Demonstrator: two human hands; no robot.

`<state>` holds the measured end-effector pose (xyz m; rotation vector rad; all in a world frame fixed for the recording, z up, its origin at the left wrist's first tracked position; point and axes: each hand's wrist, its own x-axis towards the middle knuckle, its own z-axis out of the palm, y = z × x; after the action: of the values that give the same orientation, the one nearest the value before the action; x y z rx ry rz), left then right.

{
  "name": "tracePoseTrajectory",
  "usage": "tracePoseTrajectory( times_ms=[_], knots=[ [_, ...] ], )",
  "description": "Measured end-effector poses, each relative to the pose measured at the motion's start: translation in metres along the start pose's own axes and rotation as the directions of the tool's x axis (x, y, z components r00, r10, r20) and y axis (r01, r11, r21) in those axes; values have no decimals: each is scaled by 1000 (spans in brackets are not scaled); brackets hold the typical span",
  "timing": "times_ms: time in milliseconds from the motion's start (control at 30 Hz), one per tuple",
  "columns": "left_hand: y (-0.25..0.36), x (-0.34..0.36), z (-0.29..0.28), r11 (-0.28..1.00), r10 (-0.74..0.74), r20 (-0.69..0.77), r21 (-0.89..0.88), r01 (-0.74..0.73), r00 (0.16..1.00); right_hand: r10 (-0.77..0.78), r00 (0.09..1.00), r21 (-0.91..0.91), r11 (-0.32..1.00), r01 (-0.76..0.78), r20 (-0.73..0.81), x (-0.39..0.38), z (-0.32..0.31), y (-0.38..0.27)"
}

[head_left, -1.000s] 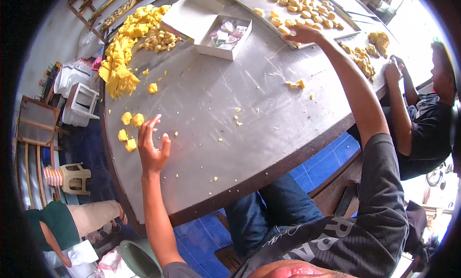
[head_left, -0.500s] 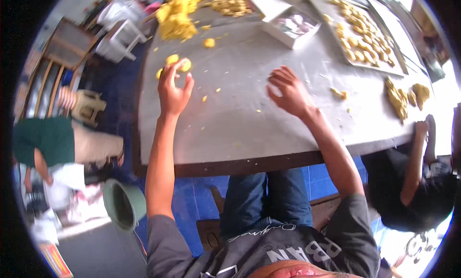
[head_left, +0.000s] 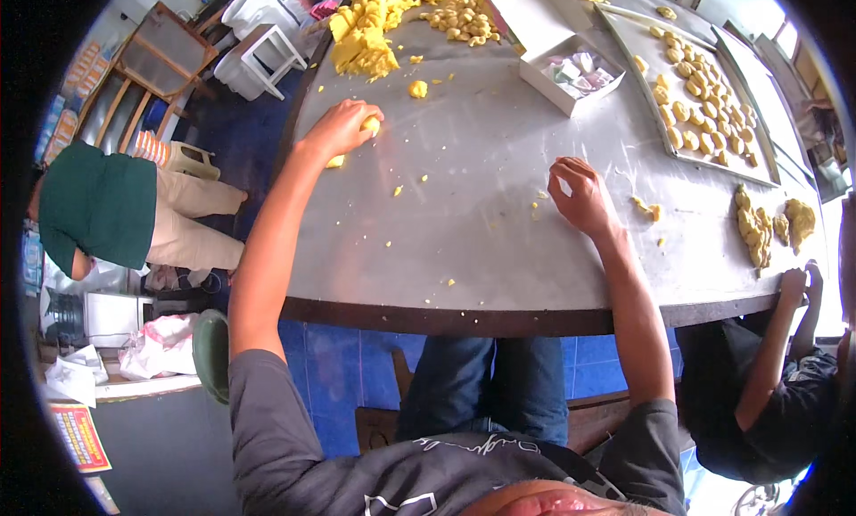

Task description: The person prepares pieces of dough by hand, flattening portions of yellow dough, placing a filling inside, and rolling them into balls on a metal table.

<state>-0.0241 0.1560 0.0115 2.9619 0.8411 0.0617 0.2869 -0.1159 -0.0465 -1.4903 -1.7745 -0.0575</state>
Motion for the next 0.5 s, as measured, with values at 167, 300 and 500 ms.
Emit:
tracePoseTrajectory(
  times_ms=[167,300,500],
  knots=[
    [20,3,-19,998,-42,111,-33,46,993,-23,1000,29,999,23,17,1,-2,-3],
    [78,11,-15,979,112,222,-190,-70,969,-54,998,48,997,53,31,1,-2,-5],
    [50,139,-4,856,-77,-92,-516,19,993,-124,986,51,992,119,108,0,4,-2]
  ],
)
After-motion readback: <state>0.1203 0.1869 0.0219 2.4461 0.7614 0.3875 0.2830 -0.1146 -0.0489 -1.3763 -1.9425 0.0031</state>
